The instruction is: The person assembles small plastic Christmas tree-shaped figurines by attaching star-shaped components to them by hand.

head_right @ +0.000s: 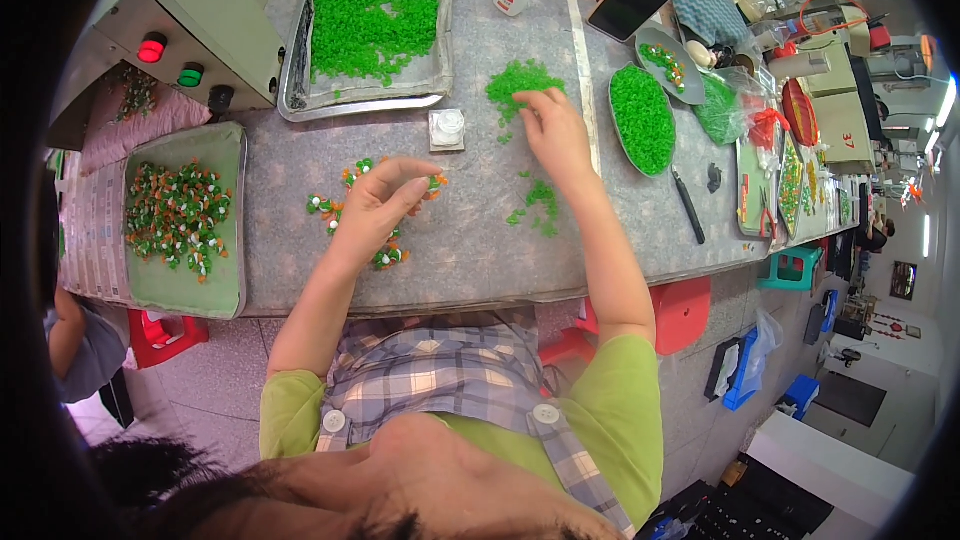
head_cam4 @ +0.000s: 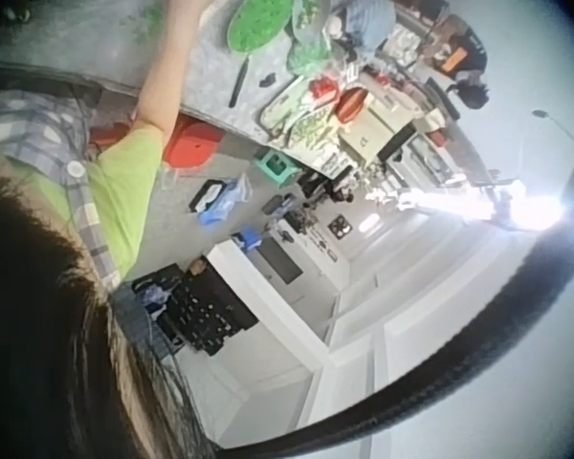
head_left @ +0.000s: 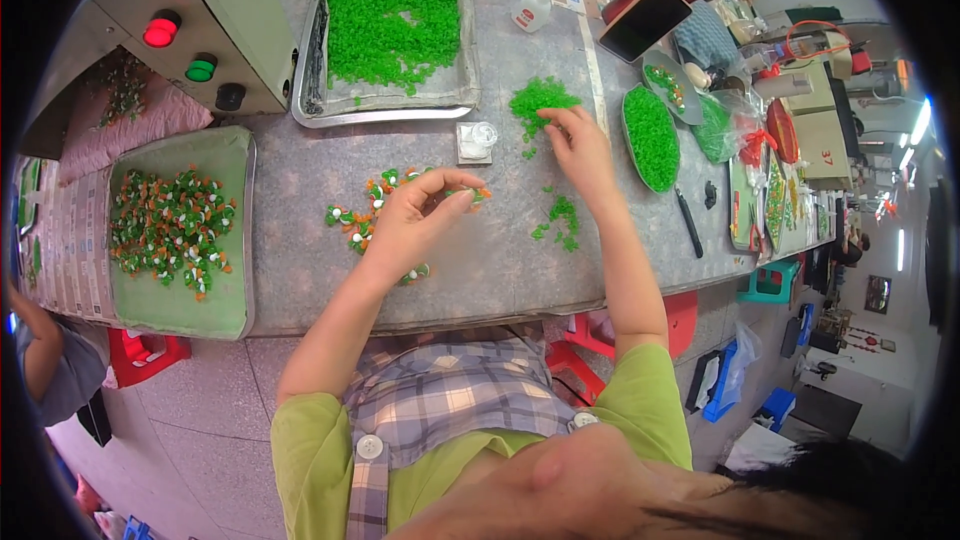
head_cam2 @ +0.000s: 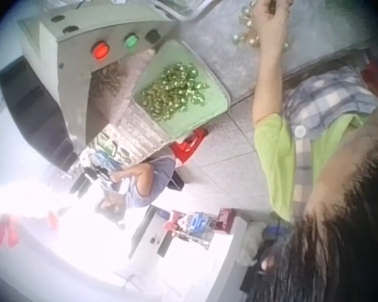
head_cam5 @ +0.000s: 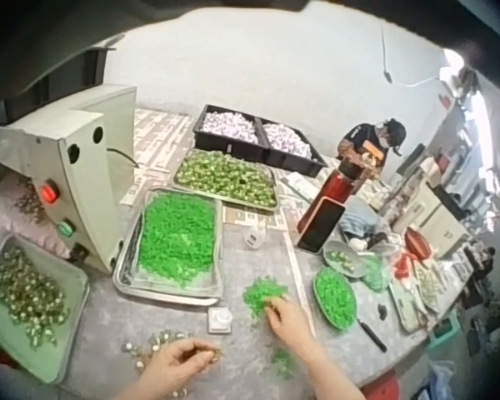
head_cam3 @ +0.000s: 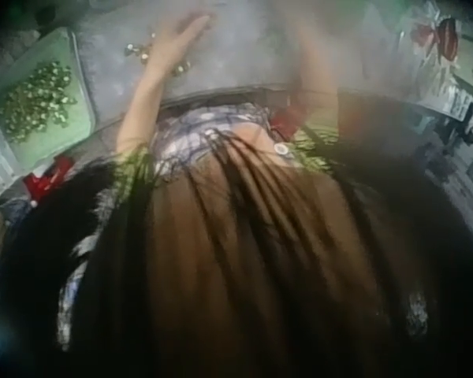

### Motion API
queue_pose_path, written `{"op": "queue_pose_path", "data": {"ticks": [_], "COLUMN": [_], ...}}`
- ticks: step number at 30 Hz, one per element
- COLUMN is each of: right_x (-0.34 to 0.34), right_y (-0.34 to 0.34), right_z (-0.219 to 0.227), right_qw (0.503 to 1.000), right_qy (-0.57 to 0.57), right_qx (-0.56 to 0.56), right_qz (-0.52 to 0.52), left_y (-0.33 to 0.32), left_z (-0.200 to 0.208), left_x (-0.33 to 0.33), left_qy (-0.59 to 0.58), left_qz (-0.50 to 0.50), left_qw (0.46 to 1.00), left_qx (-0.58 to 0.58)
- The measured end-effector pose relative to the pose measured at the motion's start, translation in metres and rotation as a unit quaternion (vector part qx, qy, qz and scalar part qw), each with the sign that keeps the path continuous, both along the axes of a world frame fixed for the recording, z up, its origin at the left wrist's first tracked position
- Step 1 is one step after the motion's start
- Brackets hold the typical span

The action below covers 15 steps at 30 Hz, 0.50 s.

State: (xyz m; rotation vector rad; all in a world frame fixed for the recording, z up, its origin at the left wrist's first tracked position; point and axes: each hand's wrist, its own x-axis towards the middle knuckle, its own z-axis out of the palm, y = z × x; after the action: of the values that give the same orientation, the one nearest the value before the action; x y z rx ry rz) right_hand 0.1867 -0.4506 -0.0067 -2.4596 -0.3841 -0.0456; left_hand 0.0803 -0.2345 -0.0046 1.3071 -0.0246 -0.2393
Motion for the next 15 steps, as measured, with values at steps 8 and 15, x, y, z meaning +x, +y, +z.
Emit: {"op": "queue_pose_path", "data": {"ticks": [8,15], "right_x": [-0.011,-0.01], "right_y": [-0.007,0.008], "right_z": [0.009,0.011], "right_qw": [0.993,0.999], "right_qy": [-0.012,0.026], "right_qx": [-0.113,-0.021], "right_qz": [0.025,0.037], "left_y": [0.004,0.002], "left_z": [0.001,-0.001], "left_x": [-0.001,0.001], "left_qy": [0.016,-0.012], "left_qz": [-0.02,0.005], "left_qw": [1.0,1.0], "left_qx": [0.009,-0.018]}}
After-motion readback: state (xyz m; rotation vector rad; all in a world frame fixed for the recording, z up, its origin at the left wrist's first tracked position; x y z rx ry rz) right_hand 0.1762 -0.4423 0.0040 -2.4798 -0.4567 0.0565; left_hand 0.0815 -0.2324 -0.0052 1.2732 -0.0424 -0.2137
